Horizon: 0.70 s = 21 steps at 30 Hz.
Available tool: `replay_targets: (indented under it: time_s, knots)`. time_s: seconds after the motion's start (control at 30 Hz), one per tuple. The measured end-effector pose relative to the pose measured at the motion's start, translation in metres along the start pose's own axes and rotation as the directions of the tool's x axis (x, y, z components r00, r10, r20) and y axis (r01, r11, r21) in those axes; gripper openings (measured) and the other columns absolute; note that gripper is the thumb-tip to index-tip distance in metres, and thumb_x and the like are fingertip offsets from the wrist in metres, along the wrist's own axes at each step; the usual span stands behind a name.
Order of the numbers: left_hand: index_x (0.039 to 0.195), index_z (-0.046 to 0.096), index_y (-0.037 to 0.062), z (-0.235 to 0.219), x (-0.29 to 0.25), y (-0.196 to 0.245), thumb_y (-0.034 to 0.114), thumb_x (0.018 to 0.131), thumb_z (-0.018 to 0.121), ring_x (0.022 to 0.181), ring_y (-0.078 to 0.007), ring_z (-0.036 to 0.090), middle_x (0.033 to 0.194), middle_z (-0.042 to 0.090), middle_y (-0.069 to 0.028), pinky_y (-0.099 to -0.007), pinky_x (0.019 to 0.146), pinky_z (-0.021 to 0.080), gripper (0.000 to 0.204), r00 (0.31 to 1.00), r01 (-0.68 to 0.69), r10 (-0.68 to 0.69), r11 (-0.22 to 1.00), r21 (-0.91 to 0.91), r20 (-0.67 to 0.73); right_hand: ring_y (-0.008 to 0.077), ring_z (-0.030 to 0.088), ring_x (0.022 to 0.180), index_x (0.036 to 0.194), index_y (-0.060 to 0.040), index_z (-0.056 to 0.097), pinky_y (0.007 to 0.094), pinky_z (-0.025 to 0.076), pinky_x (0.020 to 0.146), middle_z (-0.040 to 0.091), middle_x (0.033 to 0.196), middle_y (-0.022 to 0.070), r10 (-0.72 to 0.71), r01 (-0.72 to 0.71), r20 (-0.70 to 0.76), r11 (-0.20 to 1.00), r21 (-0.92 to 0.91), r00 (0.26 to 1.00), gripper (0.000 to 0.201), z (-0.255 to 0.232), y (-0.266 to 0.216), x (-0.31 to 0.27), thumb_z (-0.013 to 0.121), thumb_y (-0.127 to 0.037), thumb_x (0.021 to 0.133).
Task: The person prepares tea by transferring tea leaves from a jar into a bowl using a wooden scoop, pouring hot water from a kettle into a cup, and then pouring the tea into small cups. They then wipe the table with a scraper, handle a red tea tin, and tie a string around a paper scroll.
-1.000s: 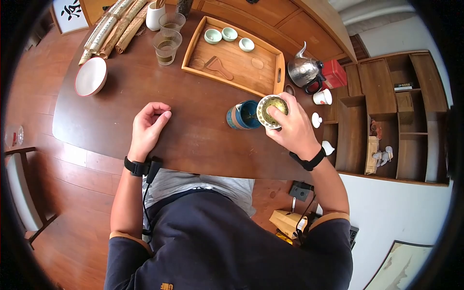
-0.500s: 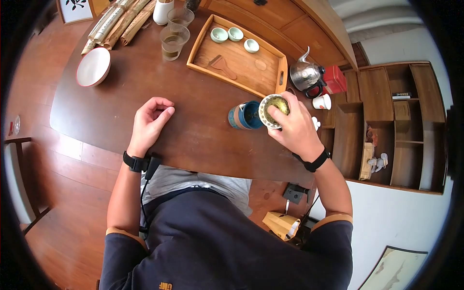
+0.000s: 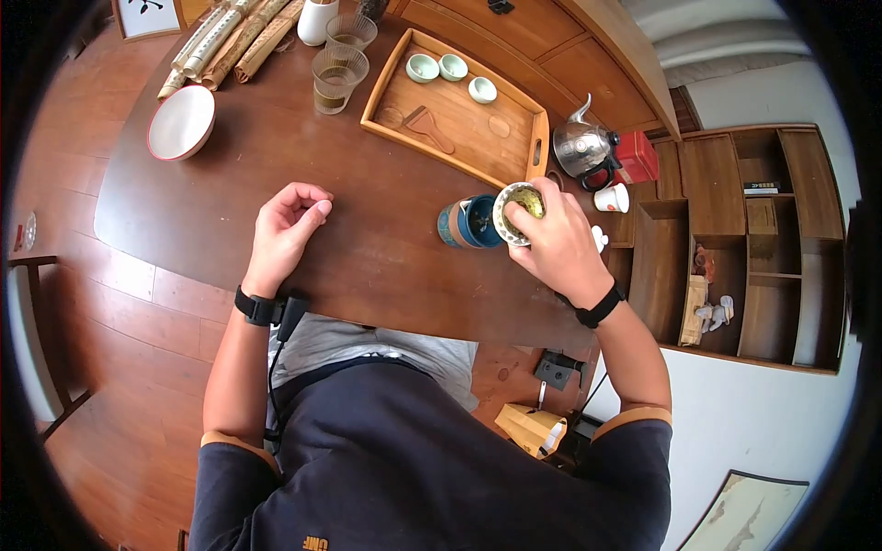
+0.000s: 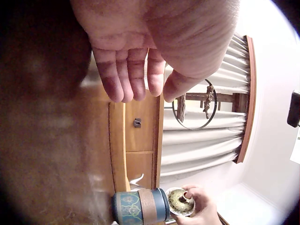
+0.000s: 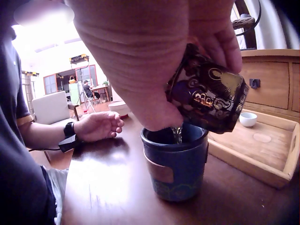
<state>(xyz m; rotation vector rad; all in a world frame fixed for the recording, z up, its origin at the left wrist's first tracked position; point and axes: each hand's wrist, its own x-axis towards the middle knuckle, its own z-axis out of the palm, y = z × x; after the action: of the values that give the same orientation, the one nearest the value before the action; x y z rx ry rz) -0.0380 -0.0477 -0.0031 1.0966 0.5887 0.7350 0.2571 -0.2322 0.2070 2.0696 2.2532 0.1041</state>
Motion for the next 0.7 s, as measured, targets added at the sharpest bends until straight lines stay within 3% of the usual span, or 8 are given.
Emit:
replay_targets:
  time_s: [0.57, 0.7]
  knots:
    - [0.103, 0.067, 0.0015, 0.0012, 0.0005, 0.0019, 0.007, 0.101, 0.069, 0.096, -0.0110, 0.063, 0.111, 0.069, -0.0067, -0.0258, 0.084, 0.052, 0.006, 1.000, -0.021, 0.021, 1.000, -0.007, 0.001, 0.0368, 0.063, 0.099, 0.114, -0.0129, 0.066, 0.0463, 0.051, 0.088, 0.057, 0.116, 0.0191, -0.007, 0.008, 0.038, 0.999, -0.031, 0.999, 0.049, -0.0031, -0.0046, 0.0039, 0.081, -0.007, 0.068]
    - [0.104, 0.068, 0.0014, 0.0018, 0.0012, 0.0013, 0.009, 0.100, 0.070, 0.089, -0.0074, 0.060, 0.108, 0.070, -0.0030, -0.0239, 0.081, 0.052, 0.009, 0.999, -0.042, 0.041, 0.999, -0.013, -0.011, 0.0349, 0.063, 0.097, 0.111, -0.0133, 0.066, 0.0450, 0.050, 0.084, 0.056, 0.113, 0.0187, -0.022, 0.024, 0.039, 0.998, -0.049, 0.999, 0.045, -0.0029, -0.0079, 0.0067, 0.081, -0.007, 0.069]
